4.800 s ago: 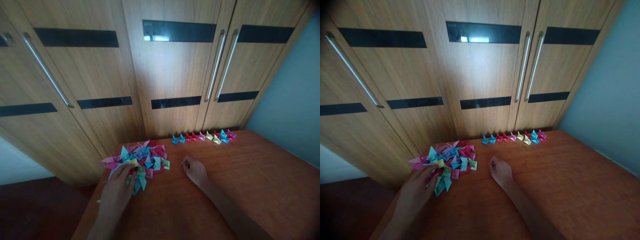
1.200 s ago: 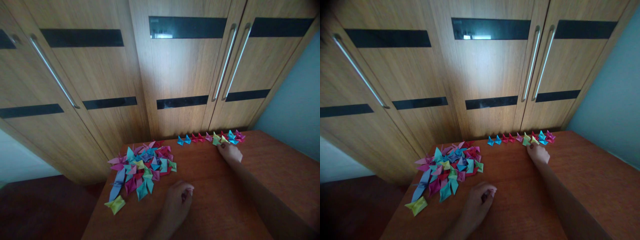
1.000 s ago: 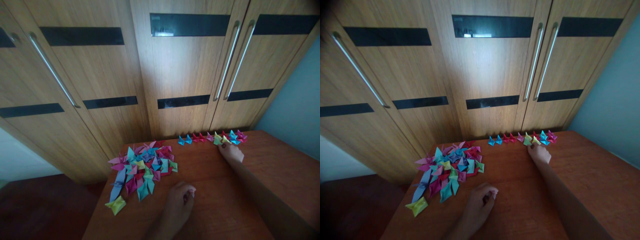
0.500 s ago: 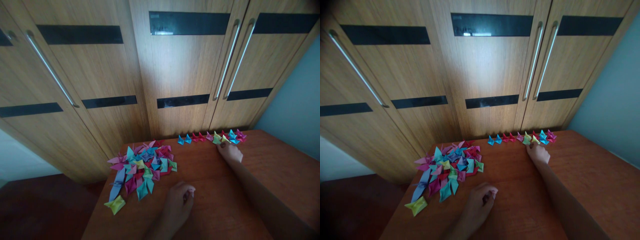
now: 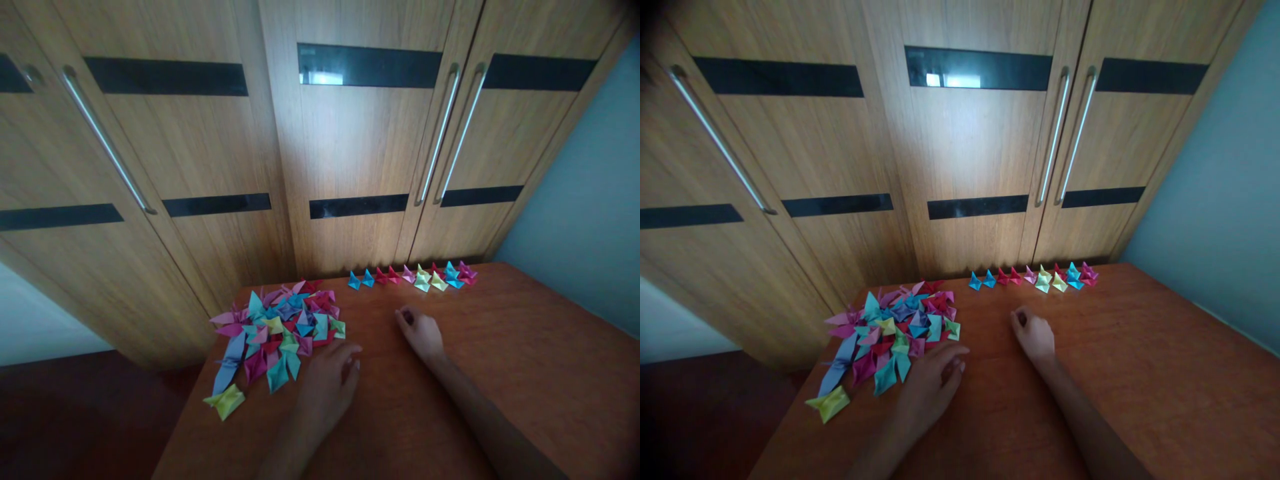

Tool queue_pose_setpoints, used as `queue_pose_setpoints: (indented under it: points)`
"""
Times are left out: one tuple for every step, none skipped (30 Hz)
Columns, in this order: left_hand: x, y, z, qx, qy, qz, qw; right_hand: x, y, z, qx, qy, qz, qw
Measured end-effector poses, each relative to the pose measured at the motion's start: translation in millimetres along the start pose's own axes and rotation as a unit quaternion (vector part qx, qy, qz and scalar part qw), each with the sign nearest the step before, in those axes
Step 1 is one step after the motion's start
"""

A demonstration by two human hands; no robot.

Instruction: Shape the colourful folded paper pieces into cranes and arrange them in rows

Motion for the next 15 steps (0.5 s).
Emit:
queue_pose_setpoints:
  points:
    - [1.3, 0.0, -9.4, -0.011, 0.036, 0.002, 0.999, 7.6, -6.1, 3.0, 0.010, 0.006, -0.016, 1.000]
    - [3.6, -1.2, -18.8, -0.020, 0.073, 0.000, 0.997, 14.4, -11.6, 5.4, 0.019, 0.010, -0.033, 0.999]
    - [7.3, -3.6, -28.1, -0.026, 0.109, -0.005, 0.994, 20.0, -16.1, 7.0, 0.026, 0.013, -0.050, 0.998]
    - [12.1, -7.2, -37.1, -0.030, 0.146, -0.015, 0.989, 24.6, -19.5, 7.9, 0.032, 0.016, -0.067, 0.997]
    - [18.0, -11.8, -45.7, -0.033, 0.182, -0.028, 0.982, 27.9, -21.9, 8.1, 0.036, 0.019, -0.082, 0.996]
    - [24.6, -17.4, -54.0, -0.035, 0.216, -0.043, 0.975, 29.8, -23.2, 7.8, 0.038, 0.022, -0.092, 0.995]
    - [31.3, -23.6, -61.6, -0.037, 0.247, -0.057, 0.967, 30.6, -23.5, 7.2, 0.039, 0.026, -0.098, 0.994]
    - [37.5, -30.0, -68.7, -0.039, 0.274, -0.068, 0.959, 30.5, -23.1, 6.5, 0.041, 0.032, -0.097, 0.994]
    - [42.9, -36.5, -74.9, -0.042, 0.294, -0.075, 0.952, 29.7, -22.4, 6.0, 0.044, 0.038, -0.094, 0.994]
    - [47.3, -42.7, -80.1, -0.044, 0.309, -0.081, 0.947, 28.9, -21.6, 5.6, 0.048, 0.045, -0.090, 0.994]
    - [50.9, -48.4, -84.3, -0.045, 0.318, -0.089, 0.943, 28.2, -20.9, 5.2, 0.051, 0.051, -0.089, 0.993]
    - [53.6, -53.6, -87.3, -0.041, 0.326, -0.099, 0.939, 27.8, -20.5, 5.0, 0.055, 0.057, -0.088, 0.993]
    - [55.6, -58.2, -89.1, -0.034, 0.332, -0.112, 0.936, 27.6, -20.2, 4.8, 0.058, 0.061, -0.088, 0.993]
    - [56.9, -61.9, -90.0, -0.026, 0.339, -0.127, 0.932, 27.5, -20.1, 4.6, 0.060, 0.064, -0.088, 0.992]
    - [57.5, -64.9, -90.2, -0.016, 0.347, -0.140, 0.927, 27.4, -20.1, 4.4, 0.061, 0.066, -0.087, 0.992]
Point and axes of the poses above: each hand's wrist, its own y-axis towards the middle knuckle, its own z-axis out of the palm, x = y × z, the point moved 4 cm from there along y, towards the middle knuckle, and after that the axes turned 8 degrees about -x, right-handed, at the moved point
